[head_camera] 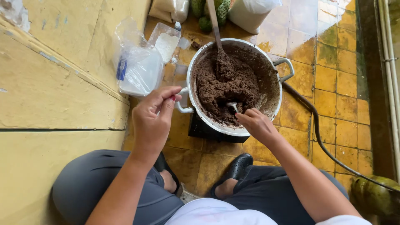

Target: Scooping portions of a brown paste from a pot and wrapping them in small plastic sheets.

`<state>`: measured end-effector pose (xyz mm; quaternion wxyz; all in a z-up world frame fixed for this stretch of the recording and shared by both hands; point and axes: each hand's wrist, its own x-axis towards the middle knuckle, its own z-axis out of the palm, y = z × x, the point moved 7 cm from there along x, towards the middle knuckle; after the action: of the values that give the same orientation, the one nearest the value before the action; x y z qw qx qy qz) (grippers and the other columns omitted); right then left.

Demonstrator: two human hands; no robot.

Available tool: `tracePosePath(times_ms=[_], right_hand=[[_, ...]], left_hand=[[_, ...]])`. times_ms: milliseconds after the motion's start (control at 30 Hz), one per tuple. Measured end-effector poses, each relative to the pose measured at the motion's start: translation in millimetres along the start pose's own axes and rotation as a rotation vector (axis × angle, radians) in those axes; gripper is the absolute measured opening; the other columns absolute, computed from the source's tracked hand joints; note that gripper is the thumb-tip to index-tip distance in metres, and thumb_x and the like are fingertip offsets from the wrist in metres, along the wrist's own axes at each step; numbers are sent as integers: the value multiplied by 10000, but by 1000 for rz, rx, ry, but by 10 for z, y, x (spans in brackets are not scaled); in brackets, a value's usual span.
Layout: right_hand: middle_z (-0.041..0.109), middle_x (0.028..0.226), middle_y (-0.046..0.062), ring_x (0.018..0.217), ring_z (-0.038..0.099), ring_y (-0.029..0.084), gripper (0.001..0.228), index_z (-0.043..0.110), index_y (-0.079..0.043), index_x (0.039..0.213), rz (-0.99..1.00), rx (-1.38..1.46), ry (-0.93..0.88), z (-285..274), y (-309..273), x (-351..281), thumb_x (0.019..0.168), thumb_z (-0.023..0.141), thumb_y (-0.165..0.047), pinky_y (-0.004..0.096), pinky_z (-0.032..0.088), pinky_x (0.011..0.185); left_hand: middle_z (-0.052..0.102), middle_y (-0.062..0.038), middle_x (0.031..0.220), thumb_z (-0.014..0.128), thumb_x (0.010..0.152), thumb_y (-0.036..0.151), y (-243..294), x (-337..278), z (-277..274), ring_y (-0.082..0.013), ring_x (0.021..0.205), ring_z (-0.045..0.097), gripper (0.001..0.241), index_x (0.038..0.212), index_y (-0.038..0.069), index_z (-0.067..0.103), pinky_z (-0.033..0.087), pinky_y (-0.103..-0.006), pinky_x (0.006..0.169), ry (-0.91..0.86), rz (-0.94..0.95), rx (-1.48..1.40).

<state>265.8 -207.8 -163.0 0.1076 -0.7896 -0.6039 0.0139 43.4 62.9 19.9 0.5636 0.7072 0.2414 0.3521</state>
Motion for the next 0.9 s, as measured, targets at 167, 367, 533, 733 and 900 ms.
tracePosePath(times_ms=[167, 367, 533, 733, 900], right_hand=[[685, 847, 59, 837, 667, 201, 322, 713, -147, 1305, -121, -36, 86, -64, -137, -77, 993, 632, -139, 289, 580, 720], [718, 1025, 112, 1008, 706, 273, 417, 658, -109, 1362, -251, -161, 41, 166, -87, -48, 945, 651, -88, 370, 595, 837], [738, 987, 141, 994, 725, 290, 308, 699, -41, 1250, -226, -131, 3, 422, 4, -1, 948, 643, -63, 361, 591, 866], [788, 986, 42, 944, 754, 235, 173, 781, -144, 1145, 319, 405, 97, 410, 452, 31, 1003, 683, -132, 347, 607, 812], [782, 969, 169, 916, 767, 309, 182, 783, -84, 1145, 572, 632, 92, 190, 349, 115, 1047, 633, -120, 415, 623, 815]], left_hand=[[766, -95, 875, 606, 972, -47, -44, -25, 55, -150, 858, 728, 258, 1103, 82, 786, 617, -331, 841, -5, -54, -85], [773, -97, 872, 622, 961, -55, -94, -76, 125, -177, 839, 752, 239, 1065, 71, 796, 632, -336, 816, -7, -60, -83], [773, -113, 877, 604, 969, -65, -132, -66, 172, -187, 833, 748, 242, 1080, 45, 789, 643, -350, 809, -13, -64, -91], [773, -123, 914, 609, 975, -63, -116, -76, 201, -211, 842, 761, 217, 1061, 32, 784, 648, -359, 797, -11, -14, -67], [768, -126, 893, 609, 968, -74, -129, -100, 226, -217, 833, 756, 209, 1048, 15, 780, 648, -353, 773, -24, 0, -75]])
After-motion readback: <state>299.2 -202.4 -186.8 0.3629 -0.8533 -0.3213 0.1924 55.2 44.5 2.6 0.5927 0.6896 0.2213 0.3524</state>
